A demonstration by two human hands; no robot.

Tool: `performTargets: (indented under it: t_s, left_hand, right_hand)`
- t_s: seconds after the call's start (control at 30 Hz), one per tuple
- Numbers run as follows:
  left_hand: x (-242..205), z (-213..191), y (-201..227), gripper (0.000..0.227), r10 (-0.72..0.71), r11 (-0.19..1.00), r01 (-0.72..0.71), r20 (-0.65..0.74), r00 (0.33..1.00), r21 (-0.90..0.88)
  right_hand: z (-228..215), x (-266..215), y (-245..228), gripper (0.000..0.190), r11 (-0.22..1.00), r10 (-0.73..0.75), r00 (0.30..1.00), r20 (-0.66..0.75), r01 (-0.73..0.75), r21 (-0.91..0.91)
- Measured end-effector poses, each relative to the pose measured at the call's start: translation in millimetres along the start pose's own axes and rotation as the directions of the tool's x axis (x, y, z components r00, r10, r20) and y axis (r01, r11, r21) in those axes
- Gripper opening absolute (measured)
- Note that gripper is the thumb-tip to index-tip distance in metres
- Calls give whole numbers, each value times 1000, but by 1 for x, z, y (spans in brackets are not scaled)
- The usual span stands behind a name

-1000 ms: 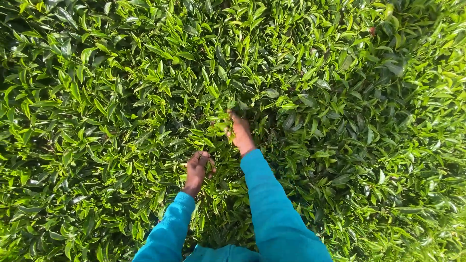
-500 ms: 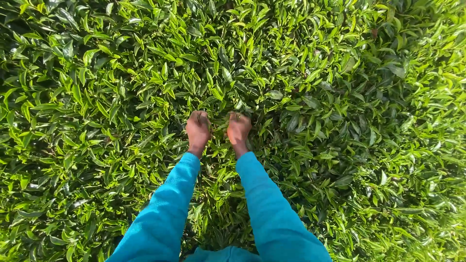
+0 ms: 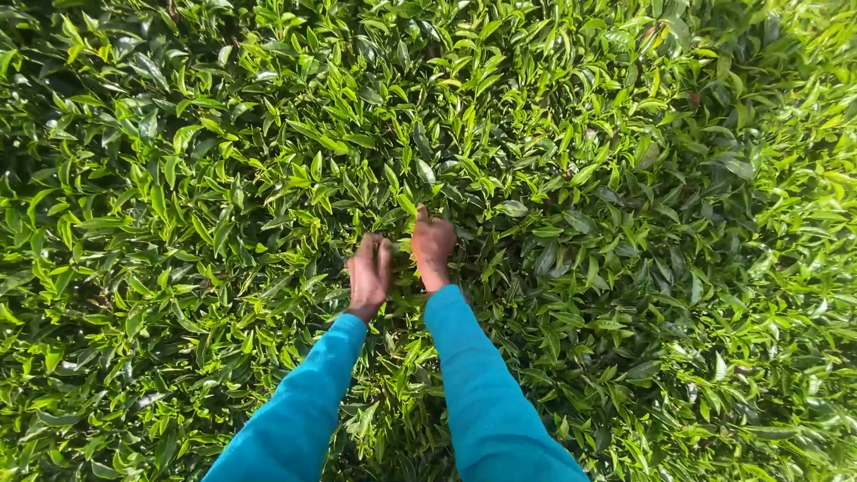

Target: The person plucks tea leaves from bushes by hand and places them into a white cloth bag. The person moves along the rows of tea bushes, continuously picking leaves and depositing them into the bag.

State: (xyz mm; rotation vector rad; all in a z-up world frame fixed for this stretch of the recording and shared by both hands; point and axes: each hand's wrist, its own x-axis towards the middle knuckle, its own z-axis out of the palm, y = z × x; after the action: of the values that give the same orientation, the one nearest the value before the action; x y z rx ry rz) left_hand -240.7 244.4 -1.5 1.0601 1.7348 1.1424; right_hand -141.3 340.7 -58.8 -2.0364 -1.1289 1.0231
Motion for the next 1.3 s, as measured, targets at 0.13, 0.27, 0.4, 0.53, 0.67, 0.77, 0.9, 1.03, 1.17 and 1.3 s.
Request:
performTargets:
  t_s: [0.13,0.27,0.4,0.53,0.67,0.77,0.9,1.03,1.17,1.3]
  left_hand:
    - [64,11,-33,39,123,990,-129,-115,986,-48]
    - [140,40,-65,40,-81,992,80,6,997,97]
    - [167,79,-141,35,-357,923,333,100,929,193]
    - [90,15,-38,23,212,976,-214,-37,977,-32]
    - [79,-38,-44,26,-64,982,-9,-376,925,-190]
    - [111,-90,-44,30,-233,960,101,-547,804,-261]
    - [166,-113,-93,39,-532,796,465,-82,843,-387]
    - [151,-131,-29,45,-734,551,756,225,641,-354]
    - [133,-109,-54,16,-249,957,210,-196,949,-199]
    - [144,-92,-69,46,-155,984,112,-354,922,-139]
  right_hand:
    - [9,7,13,31,998,-61,995,-74,62,10]
    - [-40,-21,24,27,913,-397,913,-90,403,63]
    - [-70,-43,64,26,744,-663,748,0,659,105]
    - [-98,-86,21,40,858,-505,862,44,495,136]
    - [-125,-132,-33,44,932,-314,941,128,280,229]
    - [-117,-133,13,41,954,-244,944,224,192,231]
    - [-108,-138,85,35,968,-131,891,434,21,251]
    - [-113,-177,95,38,984,40,870,491,-120,131]
    - [-120,-182,107,39,973,120,834,538,-207,103]
    - [-125,-187,112,82,895,342,794,503,-438,82]
